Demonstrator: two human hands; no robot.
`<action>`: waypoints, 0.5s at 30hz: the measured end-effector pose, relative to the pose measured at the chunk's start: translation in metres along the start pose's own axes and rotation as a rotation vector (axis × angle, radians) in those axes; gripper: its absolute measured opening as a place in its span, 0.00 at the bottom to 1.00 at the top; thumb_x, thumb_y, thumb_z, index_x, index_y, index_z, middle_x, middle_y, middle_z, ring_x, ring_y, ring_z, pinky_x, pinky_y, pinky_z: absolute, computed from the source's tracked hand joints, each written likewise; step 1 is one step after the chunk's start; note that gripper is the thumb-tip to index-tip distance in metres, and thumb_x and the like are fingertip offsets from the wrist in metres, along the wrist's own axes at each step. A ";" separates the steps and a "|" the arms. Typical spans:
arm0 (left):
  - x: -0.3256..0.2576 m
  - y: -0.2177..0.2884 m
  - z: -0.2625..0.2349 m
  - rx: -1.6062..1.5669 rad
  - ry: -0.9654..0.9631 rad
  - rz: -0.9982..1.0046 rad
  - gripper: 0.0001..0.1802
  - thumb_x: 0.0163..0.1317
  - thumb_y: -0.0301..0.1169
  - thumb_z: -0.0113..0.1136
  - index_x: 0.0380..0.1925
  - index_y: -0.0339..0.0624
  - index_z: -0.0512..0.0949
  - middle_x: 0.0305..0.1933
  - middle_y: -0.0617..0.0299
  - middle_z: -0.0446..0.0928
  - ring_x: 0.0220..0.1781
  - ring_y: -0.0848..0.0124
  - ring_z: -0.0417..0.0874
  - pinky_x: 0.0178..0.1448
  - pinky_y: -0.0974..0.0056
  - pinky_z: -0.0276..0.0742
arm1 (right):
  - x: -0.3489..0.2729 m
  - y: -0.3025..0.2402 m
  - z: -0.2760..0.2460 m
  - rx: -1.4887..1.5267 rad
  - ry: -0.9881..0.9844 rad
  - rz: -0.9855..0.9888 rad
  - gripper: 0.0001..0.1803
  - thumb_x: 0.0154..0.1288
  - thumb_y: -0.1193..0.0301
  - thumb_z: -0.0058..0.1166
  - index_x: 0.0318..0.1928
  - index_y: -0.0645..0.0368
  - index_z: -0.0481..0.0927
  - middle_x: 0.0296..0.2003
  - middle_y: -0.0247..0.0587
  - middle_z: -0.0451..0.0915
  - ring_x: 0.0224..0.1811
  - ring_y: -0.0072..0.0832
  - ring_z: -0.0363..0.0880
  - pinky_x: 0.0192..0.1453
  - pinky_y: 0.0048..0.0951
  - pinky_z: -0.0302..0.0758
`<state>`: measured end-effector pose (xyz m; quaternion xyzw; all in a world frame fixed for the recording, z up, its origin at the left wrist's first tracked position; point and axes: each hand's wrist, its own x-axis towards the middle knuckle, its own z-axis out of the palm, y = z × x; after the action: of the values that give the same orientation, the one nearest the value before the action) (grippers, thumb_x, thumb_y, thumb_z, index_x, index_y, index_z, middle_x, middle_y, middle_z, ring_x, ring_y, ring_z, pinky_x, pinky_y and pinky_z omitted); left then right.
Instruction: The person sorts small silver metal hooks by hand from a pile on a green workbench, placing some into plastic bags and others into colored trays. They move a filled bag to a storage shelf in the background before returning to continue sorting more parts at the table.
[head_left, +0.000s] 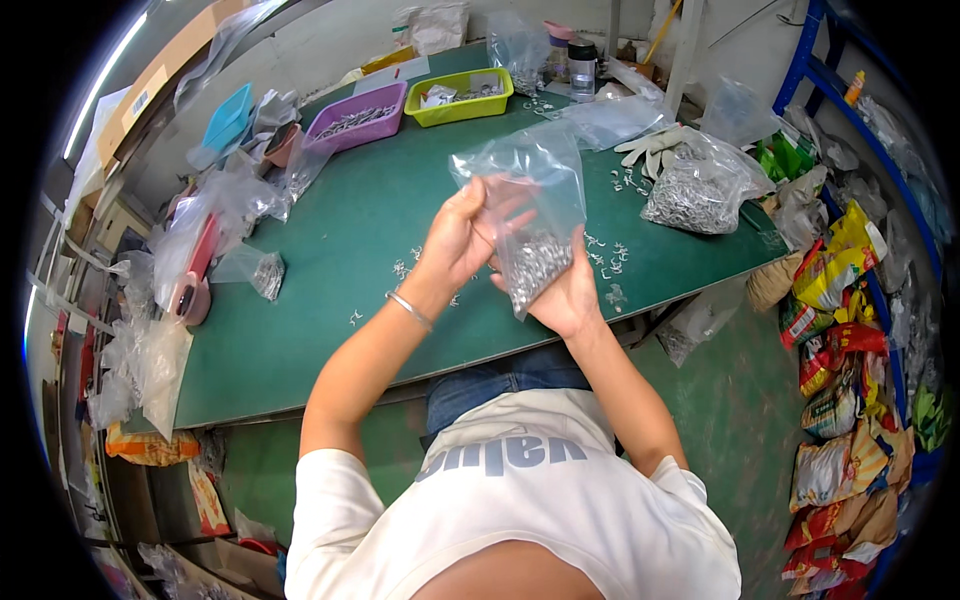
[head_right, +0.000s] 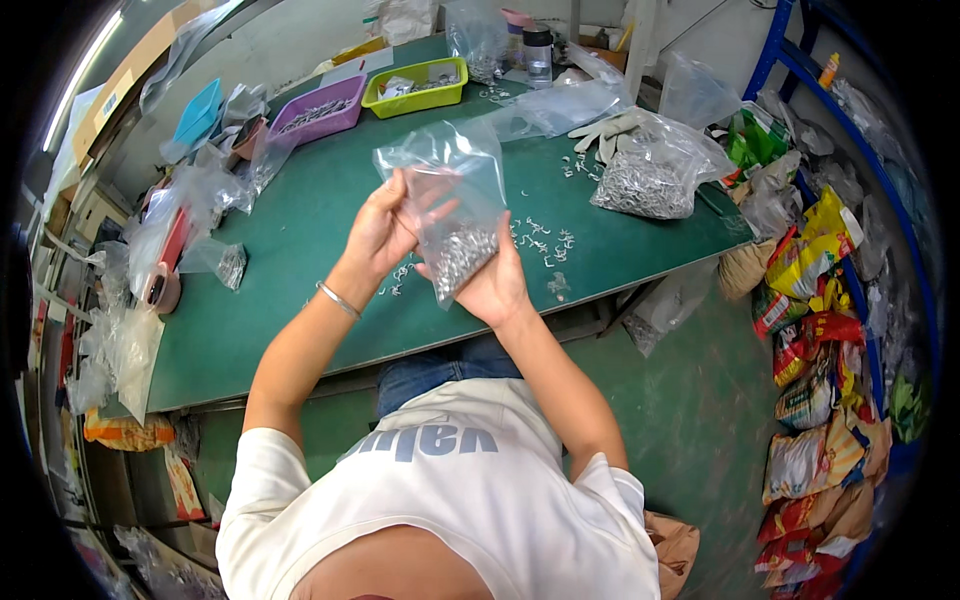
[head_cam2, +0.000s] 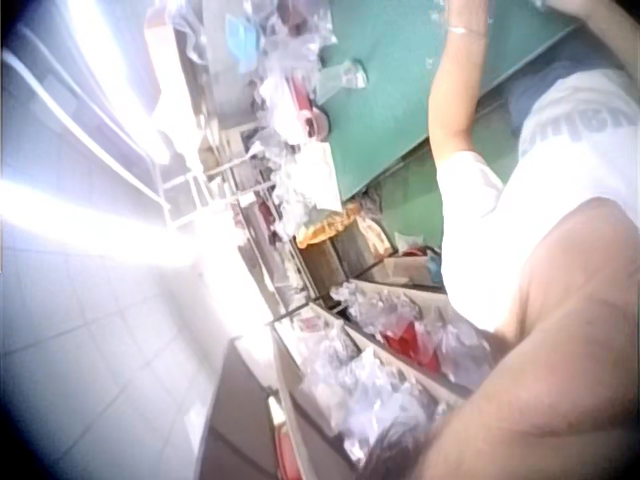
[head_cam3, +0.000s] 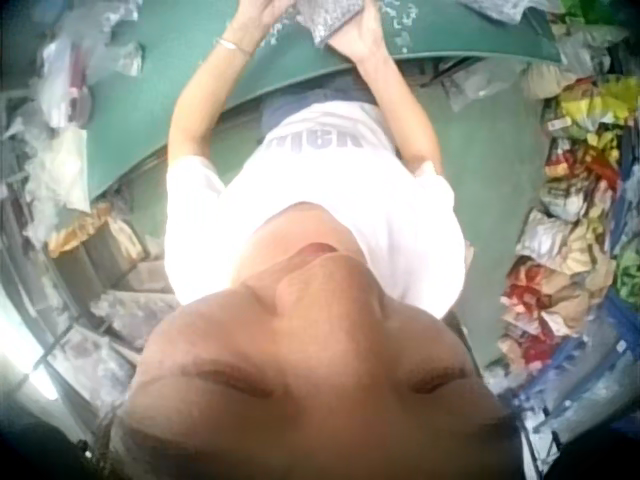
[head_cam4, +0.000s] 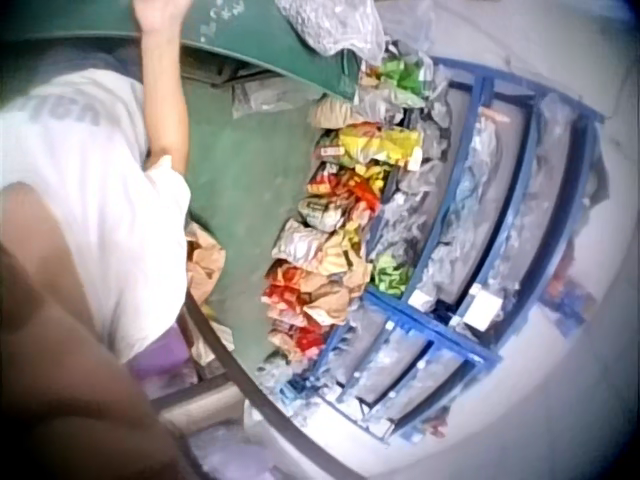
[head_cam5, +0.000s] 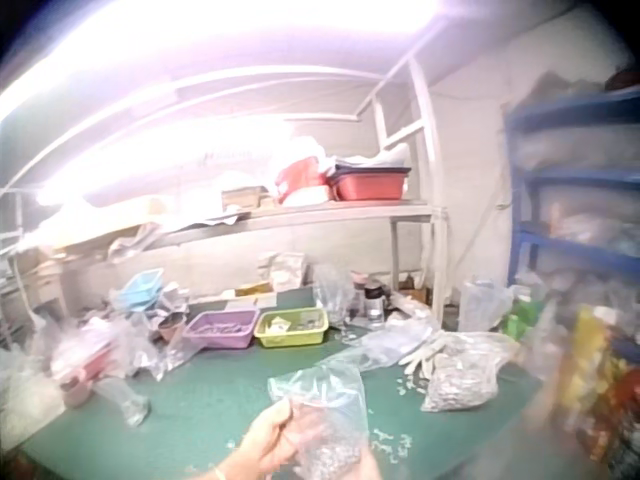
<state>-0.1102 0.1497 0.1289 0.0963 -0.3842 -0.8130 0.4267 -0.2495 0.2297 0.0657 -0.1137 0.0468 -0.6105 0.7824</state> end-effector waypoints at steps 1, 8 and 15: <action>-0.003 0.001 -0.003 0.051 0.041 0.019 0.19 0.72 0.36 0.44 0.56 0.34 0.67 0.62 0.44 0.69 0.66 0.52 0.68 0.69 0.46 0.66 | 0.001 0.002 0.003 0.020 -0.020 0.011 0.39 0.67 0.40 0.41 0.63 0.60 0.64 0.56 0.50 0.72 0.58 0.50 0.72 0.59 0.54 0.70; -0.018 0.011 0.005 1.314 0.162 0.668 0.40 0.55 0.39 0.69 0.65 0.41 0.62 0.65 0.54 0.66 0.66 0.58 0.69 0.73 0.50 0.54 | -0.002 -0.003 -0.034 -0.092 0.163 -0.125 0.26 0.69 0.48 0.46 0.51 0.57 0.76 0.46 0.40 0.79 0.47 0.37 0.78 0.50 0.42 0.76; 0.003 0.028 0.030 1.756 -0.095 0.331 0.13 0.54 0.35 0.68 0.32 0.36 0.82 0.26 0.56 0.79 0.33 0.59 0.79 0.56 0.56 0.70 | 0.006 -0.007 -0.034 -0.261 0.320 -0.128 0.22 0.69 0.52 0.50 0.52 0.55 0.74 0.40 0.37 0.78 0.42 0.32 0.79 0.46 0.40 0.77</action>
<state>-0.1091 0.1540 0.1694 0.2977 -0.8944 -0.1572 0.2946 -0.2614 0.2185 0.0350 -0.1182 0.2416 -0.6582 0.7032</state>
